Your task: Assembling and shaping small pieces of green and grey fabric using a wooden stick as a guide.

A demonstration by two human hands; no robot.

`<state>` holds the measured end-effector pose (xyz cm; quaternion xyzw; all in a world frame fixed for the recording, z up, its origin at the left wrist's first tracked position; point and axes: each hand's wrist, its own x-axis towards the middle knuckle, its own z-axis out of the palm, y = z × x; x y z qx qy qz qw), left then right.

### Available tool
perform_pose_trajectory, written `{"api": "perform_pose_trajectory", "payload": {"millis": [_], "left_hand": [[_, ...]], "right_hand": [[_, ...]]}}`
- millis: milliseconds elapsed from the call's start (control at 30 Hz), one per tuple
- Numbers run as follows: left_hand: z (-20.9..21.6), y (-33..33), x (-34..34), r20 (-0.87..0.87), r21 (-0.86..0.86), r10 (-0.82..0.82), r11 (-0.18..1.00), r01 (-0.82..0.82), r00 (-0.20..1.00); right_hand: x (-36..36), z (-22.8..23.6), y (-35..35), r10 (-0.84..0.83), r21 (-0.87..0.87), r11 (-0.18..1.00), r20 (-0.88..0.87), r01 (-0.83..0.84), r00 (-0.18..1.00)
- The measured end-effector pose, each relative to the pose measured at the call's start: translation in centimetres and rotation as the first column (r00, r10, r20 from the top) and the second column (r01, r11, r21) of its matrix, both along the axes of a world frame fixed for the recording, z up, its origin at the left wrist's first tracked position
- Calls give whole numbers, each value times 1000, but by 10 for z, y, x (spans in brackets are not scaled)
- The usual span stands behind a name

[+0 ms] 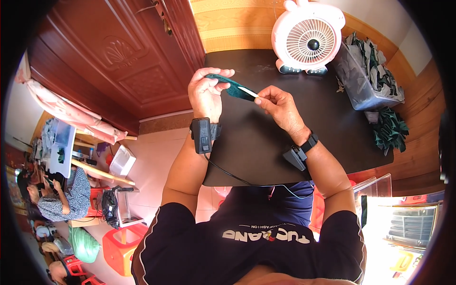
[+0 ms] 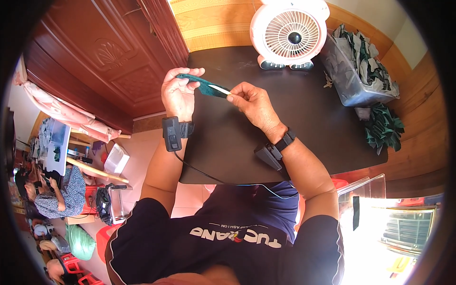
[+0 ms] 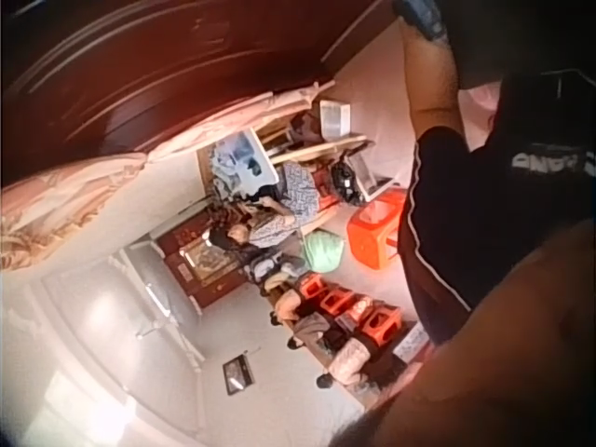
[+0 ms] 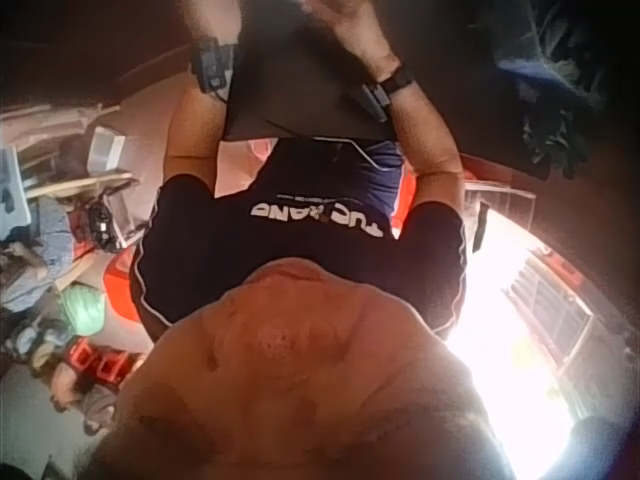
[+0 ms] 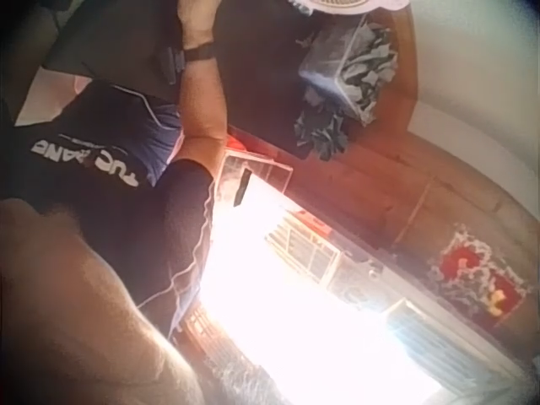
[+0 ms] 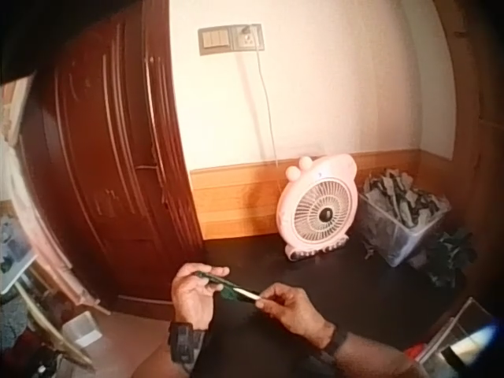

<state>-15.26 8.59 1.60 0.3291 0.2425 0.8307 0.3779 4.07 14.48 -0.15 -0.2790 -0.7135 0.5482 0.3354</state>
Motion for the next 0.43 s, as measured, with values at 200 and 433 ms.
{"api": "perform_pose_trajectory", "payload": {"millis": [200,433], "left_hand": [[5,-1,9,-67,-126,-43,991,34,997],[3,-1,9,-123,-181,-109,980,86,986]], "right_hand": [[1,-1,-1,19,-55,998,-72,-23,997],[8,9,1,202,-197,960,6,-196,979]]}}
